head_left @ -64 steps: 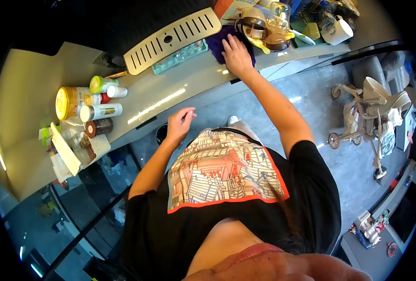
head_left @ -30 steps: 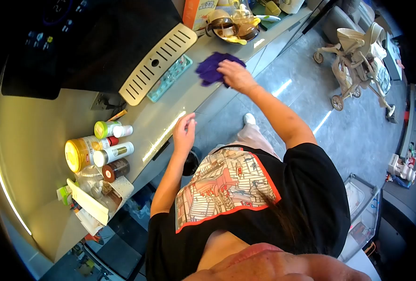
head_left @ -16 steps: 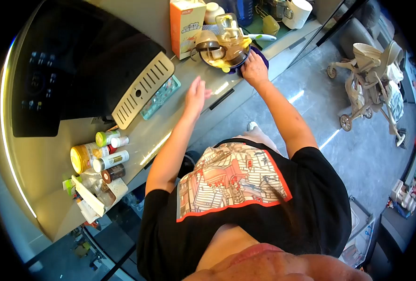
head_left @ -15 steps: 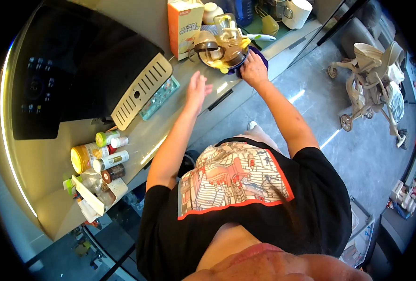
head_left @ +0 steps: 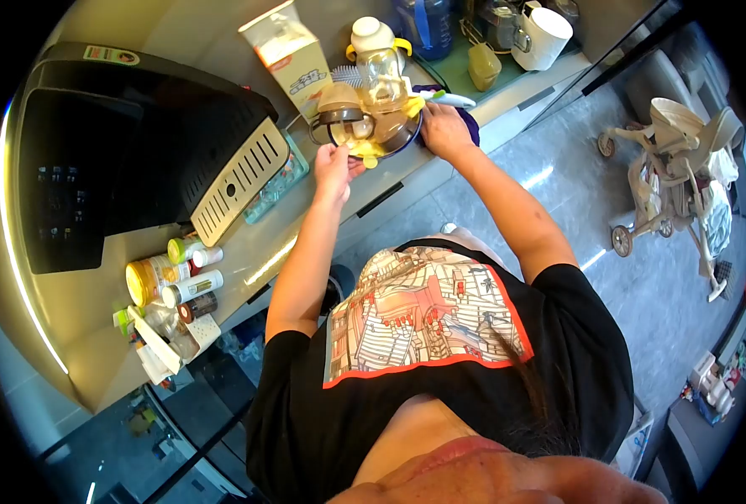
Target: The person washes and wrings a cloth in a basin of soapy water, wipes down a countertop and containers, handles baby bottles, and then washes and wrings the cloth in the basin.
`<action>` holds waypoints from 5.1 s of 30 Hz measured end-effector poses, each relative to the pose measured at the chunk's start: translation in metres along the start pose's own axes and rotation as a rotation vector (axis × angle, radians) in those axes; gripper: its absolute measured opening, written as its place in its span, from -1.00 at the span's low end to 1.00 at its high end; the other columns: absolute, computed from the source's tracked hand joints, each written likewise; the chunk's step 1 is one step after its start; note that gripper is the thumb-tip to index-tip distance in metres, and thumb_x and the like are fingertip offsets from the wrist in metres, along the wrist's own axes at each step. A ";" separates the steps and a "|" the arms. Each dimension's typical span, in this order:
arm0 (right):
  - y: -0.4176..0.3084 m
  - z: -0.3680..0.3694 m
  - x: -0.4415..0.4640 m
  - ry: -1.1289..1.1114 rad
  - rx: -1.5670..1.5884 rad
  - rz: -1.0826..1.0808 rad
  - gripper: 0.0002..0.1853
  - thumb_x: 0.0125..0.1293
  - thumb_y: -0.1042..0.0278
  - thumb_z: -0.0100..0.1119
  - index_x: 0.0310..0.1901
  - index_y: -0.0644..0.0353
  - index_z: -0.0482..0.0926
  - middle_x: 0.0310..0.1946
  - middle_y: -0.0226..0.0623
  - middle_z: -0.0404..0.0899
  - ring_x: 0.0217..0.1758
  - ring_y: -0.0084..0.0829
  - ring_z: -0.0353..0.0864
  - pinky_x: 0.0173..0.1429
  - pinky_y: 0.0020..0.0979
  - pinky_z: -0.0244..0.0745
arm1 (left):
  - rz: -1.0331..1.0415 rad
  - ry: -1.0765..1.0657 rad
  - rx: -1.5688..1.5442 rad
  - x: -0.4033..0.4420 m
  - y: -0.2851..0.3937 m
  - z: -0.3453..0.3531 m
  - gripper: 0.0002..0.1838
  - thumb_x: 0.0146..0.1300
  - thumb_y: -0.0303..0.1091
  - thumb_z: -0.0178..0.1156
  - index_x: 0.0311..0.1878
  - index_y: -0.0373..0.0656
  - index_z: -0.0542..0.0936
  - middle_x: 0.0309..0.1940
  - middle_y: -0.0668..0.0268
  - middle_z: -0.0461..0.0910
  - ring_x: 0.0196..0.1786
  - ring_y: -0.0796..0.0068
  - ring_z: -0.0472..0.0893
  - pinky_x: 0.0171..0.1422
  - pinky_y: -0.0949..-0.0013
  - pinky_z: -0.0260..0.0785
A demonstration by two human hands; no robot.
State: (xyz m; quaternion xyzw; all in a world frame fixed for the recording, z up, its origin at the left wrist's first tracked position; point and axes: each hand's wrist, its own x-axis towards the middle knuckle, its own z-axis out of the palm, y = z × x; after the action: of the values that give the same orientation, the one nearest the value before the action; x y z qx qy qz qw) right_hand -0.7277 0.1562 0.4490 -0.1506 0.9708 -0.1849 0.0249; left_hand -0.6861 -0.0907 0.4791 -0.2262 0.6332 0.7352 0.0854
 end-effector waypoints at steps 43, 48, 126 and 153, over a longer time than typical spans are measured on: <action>-0.015 0.040 -0.088 0.513 -0.042 -0.186 -0.63 0.15 0.44 0.15 0.04 0.24 0.53 0.17 -0.12 0.48 0.30 -0.11 0.41 0.37 -0.11 0.30 | 0.008 -0.078 -0.136 -0.001 -0.017 -0.015 -0.77 0.36 -0.32 0.14 -0.17 -0.17 0.29 -0.38 0.16 0.51 -0.38 0.31 0.64 -0.32 0.31 0.63; 0.080 -0.009 -0.073 0.604 -0.193 -0.176 -0.70 0.17 0.44 0.17 -0.03 0.19 0.55 0.06 -0.23 0.57 0.22 -0.23 0.49 0.34 -0.22 0.35 | 0.007 -0.085 -0.158 -0.001 -0.019 -0.017 -0.75 0.34 -0.30 0.19 -0.20 -0.16 0.31 -0.39 0.20 0.51 -0.41 0.37 0.61 -0.34 0.36 0.62; -0.230 0.177 -0.144 0.339 0.696 0.600 -0.77 0.15 0.36 0.13 -0.15 0.16 0.61 -0.24 0.05 0.64 -0.15 0.06 0.62 -0.07 -0.07 0.52 | -0.003 -0.607 0.244 -0.089 -0.074 -0.153 -0.78 0.44 -0.23 0.05 -0.09 -0.20 0.47 -0.35 0.33 0.54 -0.28 0.46 0.63 -0.20 0.46 0.51; -0.321 0.185 -0.604 2.065 1.336 1.289 -0.59 0.27 0.15 0.30 0.03 0.27 0.57 -0.16 -0.40 0.62 -0.11 -0.57 0.57 0.02 -0.48 0.47 | 0.005 -2.017 0.992 -0.387 -0.288 0.041 -0.78 0.29 -0.28 0.28 -0.40 -0.08 0.45 -0.51 0.54 0.36 -0.42 0.73 0.31 -0.35 0.55 0.21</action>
State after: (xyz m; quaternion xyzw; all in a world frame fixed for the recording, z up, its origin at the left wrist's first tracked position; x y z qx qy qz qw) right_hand -0.0420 -0.0111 0.3900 0.5629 0.1756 -0.5918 -0.5496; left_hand -0.2353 0.0642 0.3965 0.5326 0.4975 0.2489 0.6379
